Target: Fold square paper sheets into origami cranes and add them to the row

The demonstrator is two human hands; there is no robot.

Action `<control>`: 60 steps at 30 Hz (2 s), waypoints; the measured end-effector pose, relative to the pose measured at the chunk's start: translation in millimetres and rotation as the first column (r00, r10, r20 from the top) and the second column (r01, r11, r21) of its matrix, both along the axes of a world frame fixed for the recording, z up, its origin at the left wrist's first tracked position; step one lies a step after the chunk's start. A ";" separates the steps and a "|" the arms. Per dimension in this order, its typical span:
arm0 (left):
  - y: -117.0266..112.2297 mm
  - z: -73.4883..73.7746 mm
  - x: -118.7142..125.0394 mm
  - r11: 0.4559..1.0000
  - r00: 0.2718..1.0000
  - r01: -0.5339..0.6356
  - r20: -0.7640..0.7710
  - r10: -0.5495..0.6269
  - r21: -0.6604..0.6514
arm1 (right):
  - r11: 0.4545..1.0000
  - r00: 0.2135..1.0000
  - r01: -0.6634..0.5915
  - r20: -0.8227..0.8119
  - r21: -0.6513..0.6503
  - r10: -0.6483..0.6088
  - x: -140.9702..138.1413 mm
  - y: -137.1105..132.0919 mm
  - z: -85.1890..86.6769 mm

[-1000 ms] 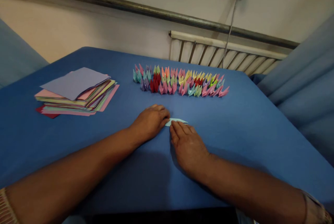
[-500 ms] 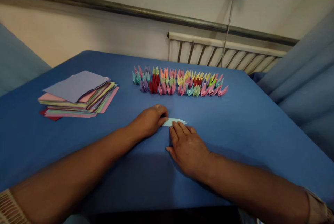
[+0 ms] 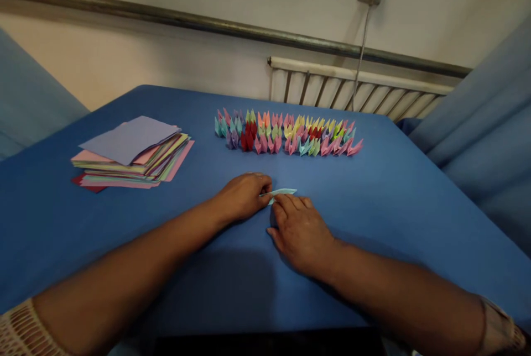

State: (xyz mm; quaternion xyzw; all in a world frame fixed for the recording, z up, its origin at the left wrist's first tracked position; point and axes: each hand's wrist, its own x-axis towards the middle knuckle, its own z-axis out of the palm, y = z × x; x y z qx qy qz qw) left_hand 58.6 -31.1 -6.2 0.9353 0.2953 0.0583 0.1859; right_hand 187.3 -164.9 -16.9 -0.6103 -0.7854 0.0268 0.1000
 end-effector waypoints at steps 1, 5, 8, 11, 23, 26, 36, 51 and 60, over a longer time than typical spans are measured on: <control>-1.0 -0.3 -0.7 1.000 1.000 0.008 0.029 -0.009 0.025 | 1.000 0.999 0.007 -0.033 0.013 -0.006 2.0 1.4 -0.7; -1.7 -3.9 -2.5 0.992 0.981 -0.108 0.157 0.118 -0.069 | 0.994 0.946 0.086 -0.318 0.063 -0.062 13.6 12.8 -8.1; 2.1 -10.3 -0.8 0.938 0.898 -0.225 0.318 0.304 -0.262 | 0.959 0.688 0.281 -0.705 0.037 -0.174 18.8 28.2 -17.9; 2.1 -15.2 2.7 0.873 0.769 -0.237 0.466 0.437 -0.427 | 0.934 0.264 0.294 -0.923 -0.201 -0.281 14.3 45.9 -23.8; -8.4 -12.1 0.9 0.715 0.642 -0.108 0.501 0.581 -0.691 | 0.953 -0.016 0.178 -0.969 -0.245 -0.246 10.0 76.8 -17.9; -8.7 -9.6 -0.2 0.666 0.656 -0.058 0.475 0.587 -0.744 | 0.968 0.007 0.133 -0.976 -0.213 -0.216 14.8 74.9 -19.4; -2.3 -1.7 -4.6 0.534 0.692 -0.032 0.366 0.622 -0.845 | 0.974 0.006 0.053 -0.975 -0.219 -0.220 23.3 74.8 -22.5; 2.1 -6.0 -4.9 0.581 0.538 -0.022 0.480 0.693 -0.814 | 0.966 0.127 -0.151 -0.973 -0.212 -0.194 21.8 70.3 -25.2; 9.0 -0.1 -9.0 0.522 0.480 0.073 0.489 0.728 -0.850 | 0.961 0.134 -0.163 -0.970 -0.225 -0.204 21.8 69.7 -30.4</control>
